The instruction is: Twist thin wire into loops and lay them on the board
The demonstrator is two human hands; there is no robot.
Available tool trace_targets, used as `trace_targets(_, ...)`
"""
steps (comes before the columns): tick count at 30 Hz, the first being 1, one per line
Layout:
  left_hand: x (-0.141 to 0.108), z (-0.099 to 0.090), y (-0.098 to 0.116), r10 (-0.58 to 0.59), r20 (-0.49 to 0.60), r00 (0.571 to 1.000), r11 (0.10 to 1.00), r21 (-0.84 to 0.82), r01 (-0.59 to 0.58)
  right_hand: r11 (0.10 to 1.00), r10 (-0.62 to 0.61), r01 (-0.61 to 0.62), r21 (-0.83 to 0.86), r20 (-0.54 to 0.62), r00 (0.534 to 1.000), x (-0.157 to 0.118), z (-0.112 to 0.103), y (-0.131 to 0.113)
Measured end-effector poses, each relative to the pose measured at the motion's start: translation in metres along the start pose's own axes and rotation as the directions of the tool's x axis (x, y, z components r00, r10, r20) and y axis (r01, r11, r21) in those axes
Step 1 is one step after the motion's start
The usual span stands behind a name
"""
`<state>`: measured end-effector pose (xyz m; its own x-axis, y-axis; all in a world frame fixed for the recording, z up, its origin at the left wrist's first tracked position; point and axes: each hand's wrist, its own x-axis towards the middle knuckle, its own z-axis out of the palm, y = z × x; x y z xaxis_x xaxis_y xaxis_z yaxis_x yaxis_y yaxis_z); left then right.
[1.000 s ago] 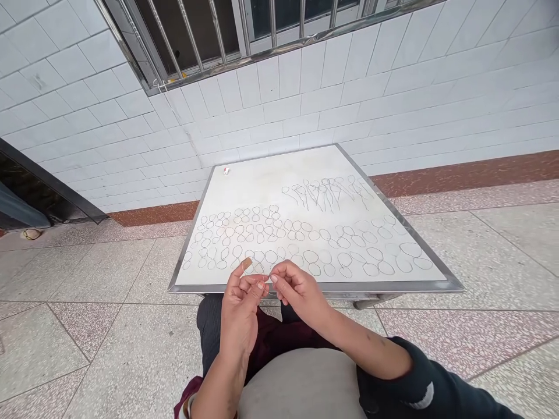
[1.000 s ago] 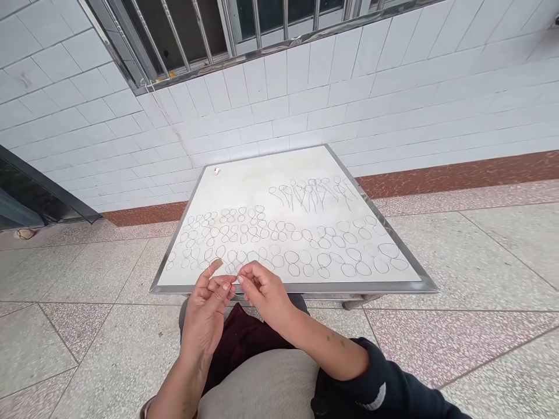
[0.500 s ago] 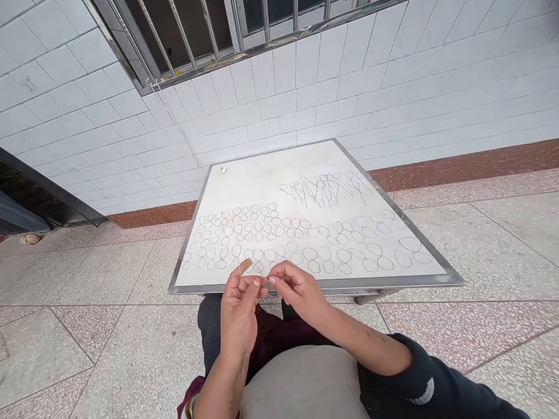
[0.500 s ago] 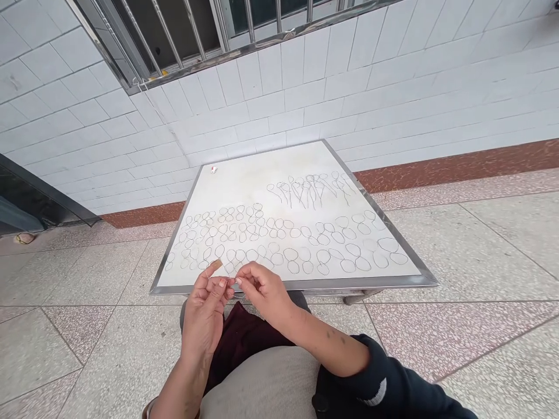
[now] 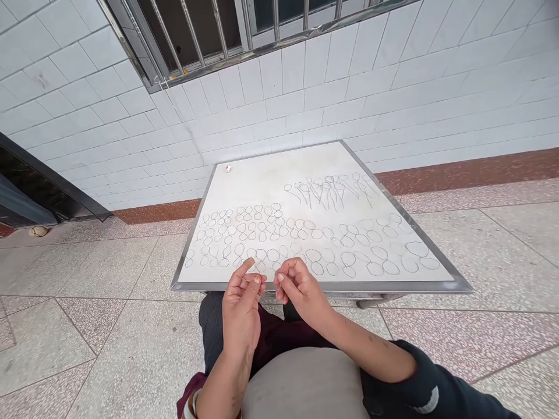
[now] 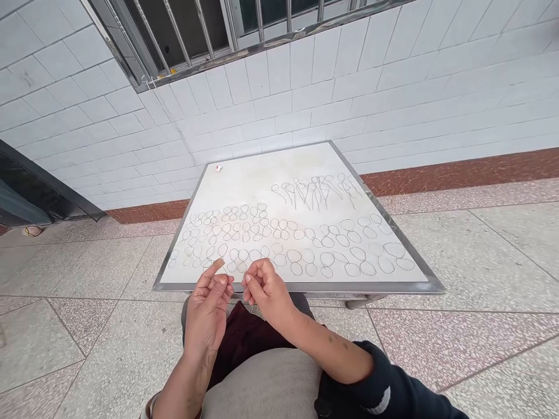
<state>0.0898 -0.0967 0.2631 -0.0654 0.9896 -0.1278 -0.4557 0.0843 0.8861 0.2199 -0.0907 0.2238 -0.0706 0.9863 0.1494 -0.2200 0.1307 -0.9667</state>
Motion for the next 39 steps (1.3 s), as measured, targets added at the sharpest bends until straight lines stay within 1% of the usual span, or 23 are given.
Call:
trace_targets(3, 0.001, -0.002, 0.001, -0.004, 0.019, 1.000, 1.000, 0.030, 0.003, 0.997, -0.033, 0.037, -0.070, 0.047, 0.998, -0.001, -0.002, 0.001)
trace_targets(5, 0.001, -0.003, 0.000, -0.001, 0.019, 1.000, 0.999, 0.046, 0.000, 0.984, -0.057, 0.068, -0.164, 0.068, 0.996, -0.001, -0.003, 0.002)
trace_targets(8, 0.002, -0.005, 0.000, 0.005, -0.003, 1.000, 0.998, 0.065, -0.005, 0.932, -0.102, 0.123, -0.341, 0.079, 0.992, -0.001, -0.006, 0.003)
trace_targets(10, 0.003, -0.007, -0.001, 0.005, -0.014, 1.000, 0.997, 0.082, -0.004, 0.898, -0.128, 0.152, -0.413, 0.085, 0.988, -0.001, -0.007, 0.005)
trace_targets(15, 0.004, -0.007, -0.002, -0.045, 0.012, 0.999, 0.995, 0.084, 0.044, 0.854, -0.220, 0.238, -0.463, 0.093, 0.971, -0.001, -0.007, 0.010)
trace_targets(19, 0.003, -0.007, -0.001, -0.095, 0.045, 0.994, 0.991, 0.099, 0.090, 0.830, -0.202, 0.239, -0.504, 0.127, 0.971, 0.001, -0.009, 0.004)
trace_targets(21, 0.002, -0.007, -0.001, -0.101, 0.047, 0.994, 0.990, 0.108, 0.095, 0.800, -0.216, 0.257, -0.543, 0.139, 0.966, 0.003, -0.011, -0.001)
trace_targets(23, 0.002, -0.007, -0.001, -0.105, 0.059, 0.993, 0.990, 0.100, 0.099, 0.799, -0.214, 0.250, -0.547, 0.130, 0.968, 0.004, -0.013, -0.005)
trace_targets(24, 0.001, -0.007, -0.001, -0.107, 0.070, 0.992, 0.991, 0.090, 0.101, 0.816, -0.201, 0.231, -0.530, 0.115, 0.973, 0.004, -0.014, -0.006)
trace_targets(26, 0.000, -0.007, -0.001, -0.113, 0.098, 0.989, 0.992, 0.069, 0.107, 0.874, -0.139, 0.154, -0.461, 0.066, 0.988, 0.004, -0.015, -0.007)
trace_targets(29, -0.001, -0.006, -0.001, -0.112, 0.118, 0.987, 0.993, 0.041, 0.108, 0.965, 0.006, -0.003, -0.261, 0.010, 1.000, 0.003, -0.014, -0.006)
trace_targets(31, 0.000, -0.006, -0.001, -0.103, 0.104, 0.989, 0.995, 0.015, 0.102, 0.992, 0.057, -0.057, -0.113, 0.000, 0.998, 0.003, -0.013, -0.005)
trace_targets(34, 0.001, -0.008, 0.001, -0.081, 0.068, 0.994, 0.996, -0.021, 0.083, 0.993, 0.090, -0.089, 0.084, -0.009, 0.996, 0.003, -0.012, -0.005)
trace_targets(37, 0.004, -0.011, 0.006, -0.057, 0.042, 0.997, 0.998, -0.027, 0.058, 0.942, 0.183, -0.179, 0.283, 0.011, 0.983, 0.001, -0.011, -0.006)
trace_targets(39, 0.005, -0.013, 0.010, -0.059, 0.016, 0.998, 0.998, -0.017, 0.059, 0.906, 0.233, -0.235, 0.353, 0.049, 0.971, 0.000, -0.010, -0.007)
